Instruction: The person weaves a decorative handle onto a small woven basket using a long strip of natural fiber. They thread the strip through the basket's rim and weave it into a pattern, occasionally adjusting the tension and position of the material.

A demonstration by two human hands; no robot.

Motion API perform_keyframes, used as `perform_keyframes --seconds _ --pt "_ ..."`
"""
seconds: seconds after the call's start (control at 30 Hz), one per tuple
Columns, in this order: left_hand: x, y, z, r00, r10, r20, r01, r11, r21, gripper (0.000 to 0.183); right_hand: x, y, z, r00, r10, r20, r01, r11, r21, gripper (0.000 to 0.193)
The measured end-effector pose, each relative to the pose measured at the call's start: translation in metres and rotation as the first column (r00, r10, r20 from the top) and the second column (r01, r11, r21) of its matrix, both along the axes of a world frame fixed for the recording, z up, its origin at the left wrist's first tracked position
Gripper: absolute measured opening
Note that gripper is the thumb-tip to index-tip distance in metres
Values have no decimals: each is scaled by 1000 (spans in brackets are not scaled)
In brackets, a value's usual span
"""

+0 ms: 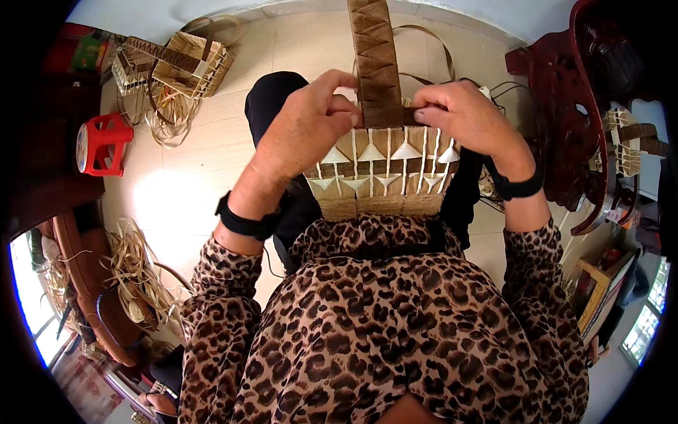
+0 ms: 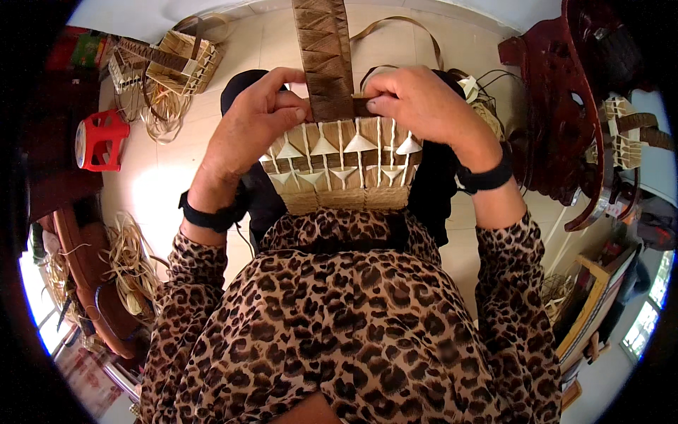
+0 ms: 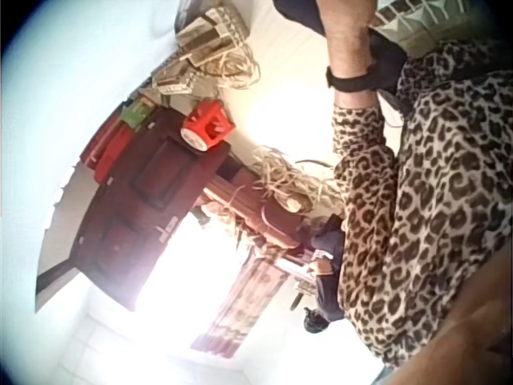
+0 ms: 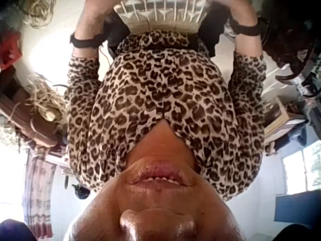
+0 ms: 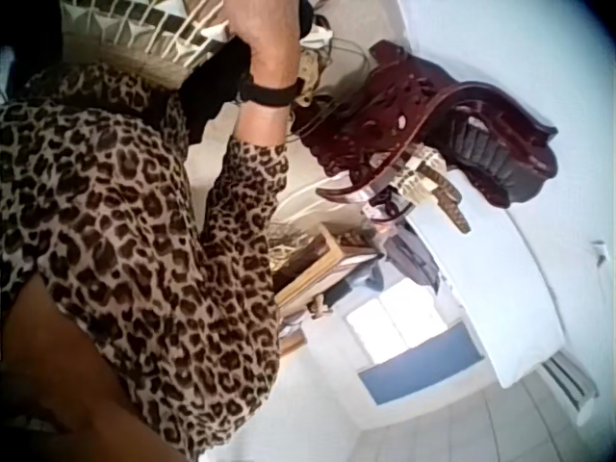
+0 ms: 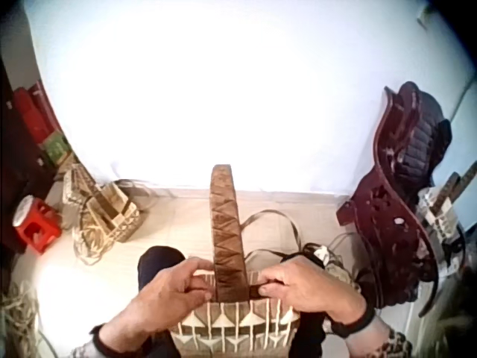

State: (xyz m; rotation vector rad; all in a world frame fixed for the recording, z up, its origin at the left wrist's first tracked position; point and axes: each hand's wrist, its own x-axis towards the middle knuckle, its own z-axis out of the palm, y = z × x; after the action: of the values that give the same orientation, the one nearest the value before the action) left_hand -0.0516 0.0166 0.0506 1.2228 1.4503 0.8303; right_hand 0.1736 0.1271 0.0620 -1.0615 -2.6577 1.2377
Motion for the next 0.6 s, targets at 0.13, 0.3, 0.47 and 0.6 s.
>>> perform_keyframes --seconds 0.13,0.3,0.47,0.6 --pt "-11 18 1 950 -181 254 207 975 -78 50 -6 16 -29 997 80 -4 -80 991 109 19" --pt "-18 28 -11 889 -263 374 330 935 -129 44 -20 21 -37 986 97 134 -121 976 183 20" --pt "-21 29 -11 933 -292 208 329 928 -173 19 -18 14 -33 998 6 55 -20 965 262 19" --pt "-19 9 0 944 -207 -259 202 978 -44 12 -8 2 -18 984 -98 -151 128 971 202 15"
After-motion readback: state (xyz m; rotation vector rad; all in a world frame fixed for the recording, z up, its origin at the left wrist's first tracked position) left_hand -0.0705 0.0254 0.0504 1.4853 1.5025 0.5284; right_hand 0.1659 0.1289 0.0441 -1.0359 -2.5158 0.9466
